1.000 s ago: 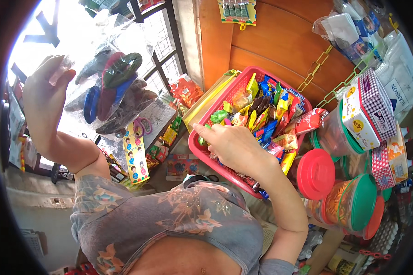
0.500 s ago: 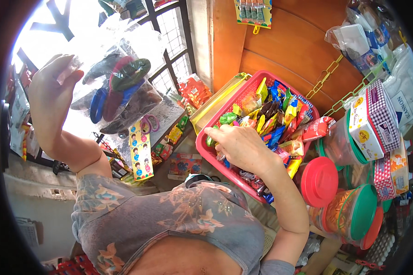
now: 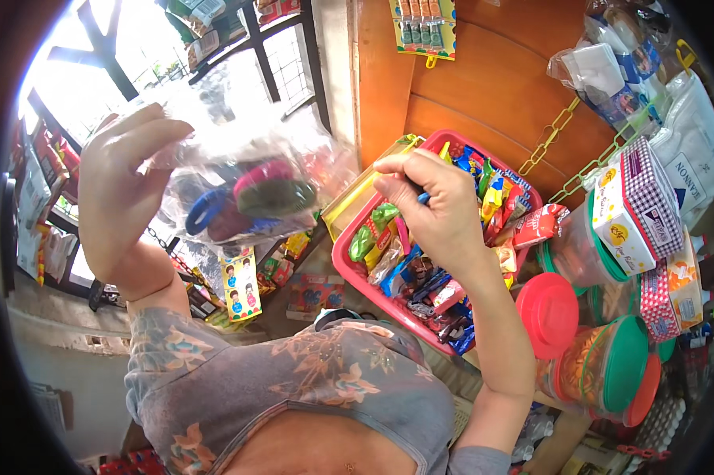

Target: The person uses scissors to cut a blister pack of lip balms from a cardboard display sheet. They then place the display sheet and a bag of hair accessories onto a shelf. Finally, they hang a plastic bag containing hair accessories on a rack with other items.

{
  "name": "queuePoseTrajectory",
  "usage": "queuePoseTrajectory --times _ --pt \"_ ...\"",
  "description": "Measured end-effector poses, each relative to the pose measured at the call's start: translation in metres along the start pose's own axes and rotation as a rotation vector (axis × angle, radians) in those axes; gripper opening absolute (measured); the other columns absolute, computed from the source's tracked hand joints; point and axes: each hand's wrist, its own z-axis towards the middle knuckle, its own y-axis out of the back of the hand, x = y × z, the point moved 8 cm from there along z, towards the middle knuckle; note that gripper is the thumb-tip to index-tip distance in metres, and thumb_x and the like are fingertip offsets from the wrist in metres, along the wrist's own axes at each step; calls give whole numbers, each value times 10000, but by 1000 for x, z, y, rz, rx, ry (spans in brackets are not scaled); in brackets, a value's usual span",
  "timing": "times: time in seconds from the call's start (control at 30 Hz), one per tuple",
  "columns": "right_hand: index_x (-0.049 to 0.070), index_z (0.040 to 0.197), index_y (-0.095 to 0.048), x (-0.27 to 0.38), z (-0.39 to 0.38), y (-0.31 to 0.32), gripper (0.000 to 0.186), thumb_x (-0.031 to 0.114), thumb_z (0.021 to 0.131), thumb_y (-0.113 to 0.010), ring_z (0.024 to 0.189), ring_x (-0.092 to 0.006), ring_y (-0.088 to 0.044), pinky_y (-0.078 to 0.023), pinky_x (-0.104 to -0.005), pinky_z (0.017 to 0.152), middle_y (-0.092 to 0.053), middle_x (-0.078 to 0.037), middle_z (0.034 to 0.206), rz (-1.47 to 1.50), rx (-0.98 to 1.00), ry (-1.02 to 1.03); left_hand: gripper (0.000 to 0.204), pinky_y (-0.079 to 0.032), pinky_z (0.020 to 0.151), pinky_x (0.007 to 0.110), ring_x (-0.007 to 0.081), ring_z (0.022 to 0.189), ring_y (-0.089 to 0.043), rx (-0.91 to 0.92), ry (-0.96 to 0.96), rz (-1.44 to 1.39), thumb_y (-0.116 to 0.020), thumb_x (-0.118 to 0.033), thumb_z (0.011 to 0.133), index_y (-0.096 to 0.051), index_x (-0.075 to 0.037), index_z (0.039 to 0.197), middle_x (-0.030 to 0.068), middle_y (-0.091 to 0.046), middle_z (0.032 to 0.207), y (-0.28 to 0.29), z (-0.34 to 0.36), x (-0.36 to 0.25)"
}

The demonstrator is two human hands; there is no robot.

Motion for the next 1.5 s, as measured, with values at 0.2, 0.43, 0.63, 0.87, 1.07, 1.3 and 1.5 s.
queuePoseTrajectory --times 0.2,0.43,0.63,0.87,1.07,1.3,1.5 --pt "-4 1019 -612 12 9 22 293 154 784 -687 702 -55 -507 -414 -195 638 -568 2 790 266 -69 -6 238 -406 631 360 283 697 -570 76 -221 -199 -602 14 570 -617 -45 800 91 -566 719 -22 20 -42" --pt "-12 945 -648 13 15 62 204 66 757 -665 704 -80 -589 -469 -205 639 -647 -41 775 463 -109 -181 241 -423 703 406 322 770 -560 151 -460 -586 -670 -88 607 -616 -42 838 108 -562 760 -91 68 -79" --pt "12 870 -650 -23 -14 102 108 87 795 -631 647 -72 -565 -424 -181 561 -655 -44 775 413 -306 -149 341 -381 876 434 321 1043 -491 308 -511 -583 -723 -173 615 -654 -54 928 135 -547 1061 -138 79 -101" --pt "34 871 -658 -33 -41 132 131 151 832 -612 640 -26 -518 -373 -189 556 -647 -12 760 319 -406 -236 253 -344 942 422 302 1098 -453 51 -572 -580 -717 -177 620 -666 -42 829 137 -514 1118 -140 89 -110" --pt "25 883 -662 -25 -44 136 167 178 825 -627 636 -38 -510 -386 -191 563 -642 -10 779 170 -242 -322 222 -372 862 380 252 959 -515 151 -657 -583 -717 -173 616 -648 -55 790 90 -554 909 -142 96 -127" --pt "-17 951 -650 29 -26 128 316 212 736 -684 634 -107 -547 -432 -257 580 -638 -57 752 -399 -24 -262 205 -389 792 383 241 840 -558 254 -722 -540 -713 -148 612 -633 -70 783 49 -573 737 -139 101 -150" --pt "-18 842 -644 24 -22 112 269 164 650 -693 595 -179 -570 -424 -314 555 -601 -140 673 -685 71 -422 532 -391 868 397 283 935 -547 -29 -616 -739 -746 -186 560 -536 -69 1035 112 -563 972 -128 106 -128"
